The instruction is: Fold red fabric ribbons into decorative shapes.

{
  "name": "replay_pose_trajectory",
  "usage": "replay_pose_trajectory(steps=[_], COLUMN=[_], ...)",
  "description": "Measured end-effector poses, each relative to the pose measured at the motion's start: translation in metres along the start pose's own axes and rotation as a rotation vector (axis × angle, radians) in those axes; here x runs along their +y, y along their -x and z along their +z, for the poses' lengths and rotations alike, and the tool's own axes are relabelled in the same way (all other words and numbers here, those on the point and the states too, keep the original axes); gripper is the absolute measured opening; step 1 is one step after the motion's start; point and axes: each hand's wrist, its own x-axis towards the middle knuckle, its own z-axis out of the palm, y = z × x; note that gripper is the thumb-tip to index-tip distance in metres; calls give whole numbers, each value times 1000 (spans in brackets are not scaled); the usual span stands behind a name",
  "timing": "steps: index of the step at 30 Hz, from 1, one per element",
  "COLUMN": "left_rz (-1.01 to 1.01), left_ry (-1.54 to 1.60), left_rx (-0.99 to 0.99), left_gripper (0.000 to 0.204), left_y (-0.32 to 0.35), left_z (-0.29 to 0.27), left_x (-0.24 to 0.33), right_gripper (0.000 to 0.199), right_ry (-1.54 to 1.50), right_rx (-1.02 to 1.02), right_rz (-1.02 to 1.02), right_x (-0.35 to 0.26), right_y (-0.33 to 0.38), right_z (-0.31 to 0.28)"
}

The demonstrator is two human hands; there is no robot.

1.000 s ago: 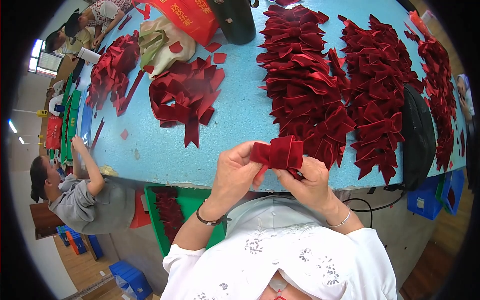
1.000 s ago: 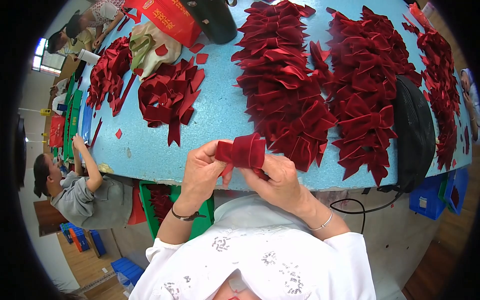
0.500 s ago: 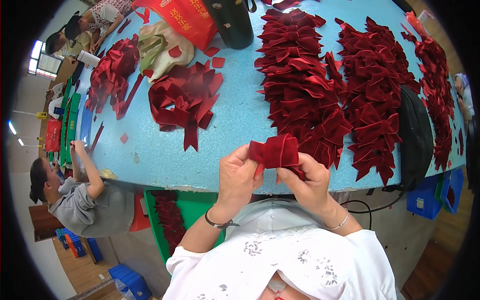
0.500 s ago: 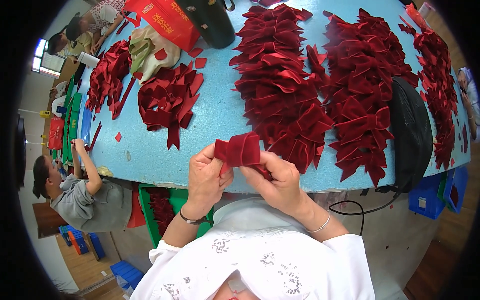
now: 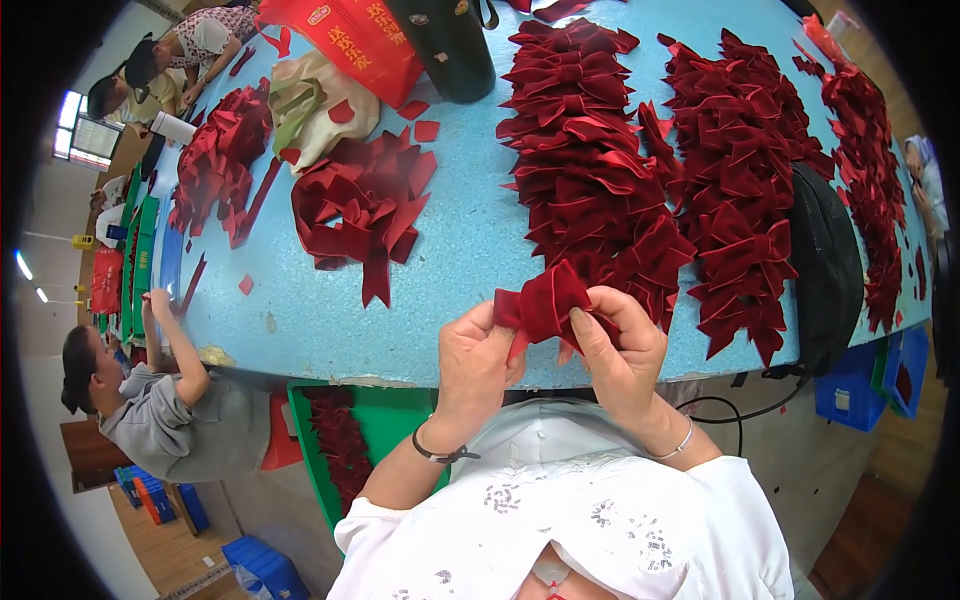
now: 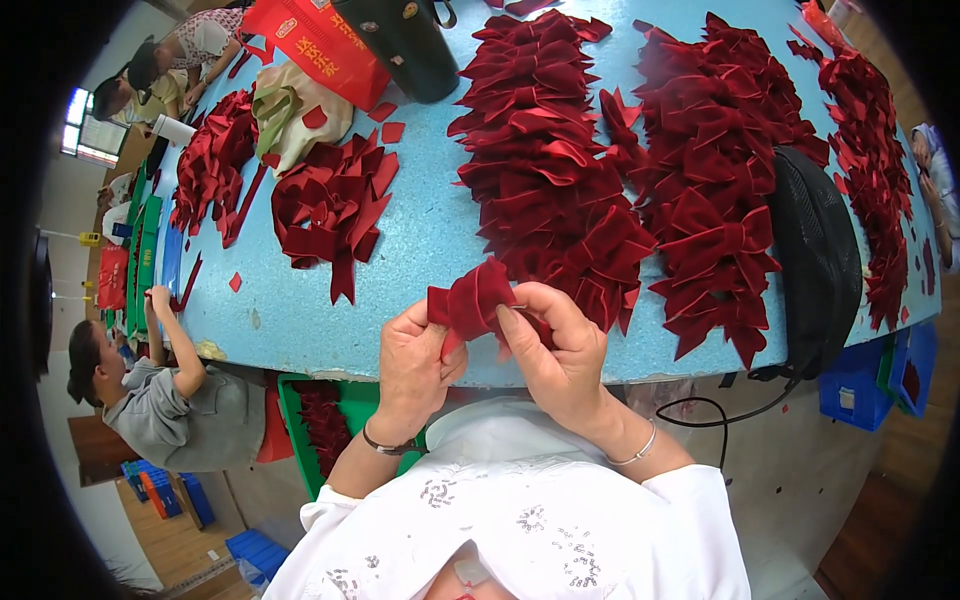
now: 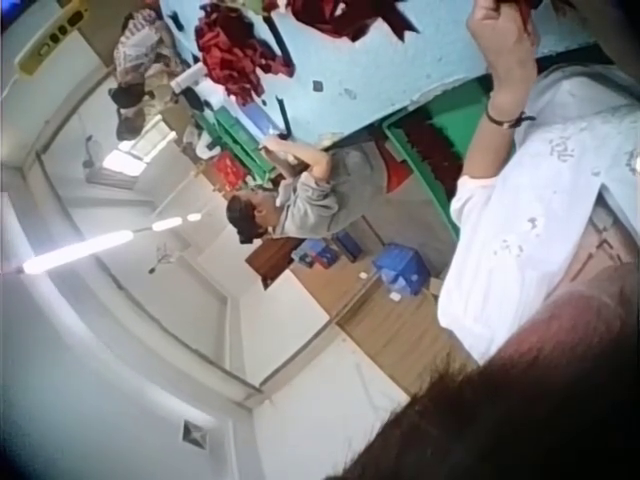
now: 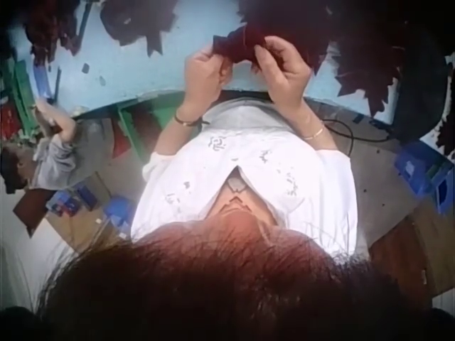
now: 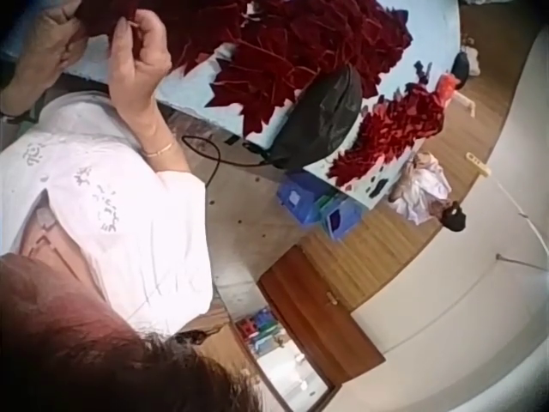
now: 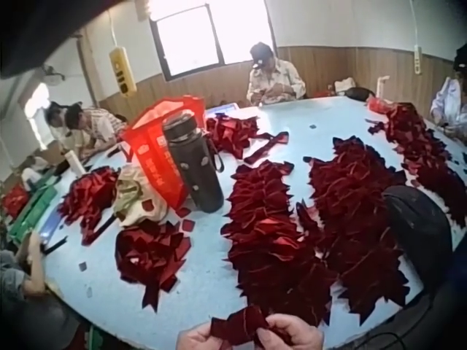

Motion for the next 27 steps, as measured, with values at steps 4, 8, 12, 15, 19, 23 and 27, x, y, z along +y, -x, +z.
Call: replay_pose_trajectory(steps=[4,8,12,15,19,23,27], left_rz=[-51,-149,-152,-132,-91,-20,90], left_ry=[63,132,85,62,17,-42,-152], left_rx=[-37,-90,-64,-51,-28,-5,22], left_gripper=[22,20,19,20,21,20,19], left_y=[-1,-3,-2,-2,-1,0,1], left_z=[-2,-6,-5,-2,0,0,0], left_x=[1,3,2,2,1,0,-4], right_gripper=[17,18,17,17,18,17,17], right_ry=[-21,22,18,34,32,31,33], right_rx=[-53,-114,-67,2,66,64,77], right_rz=[-31,-46,-29,-14,20,28,35], right_x=[1,2,5,5,3,2,0], right_y=[2,2,4,2,0,1,-1], right_z=[-3,-7,-4,0,3,1,3])
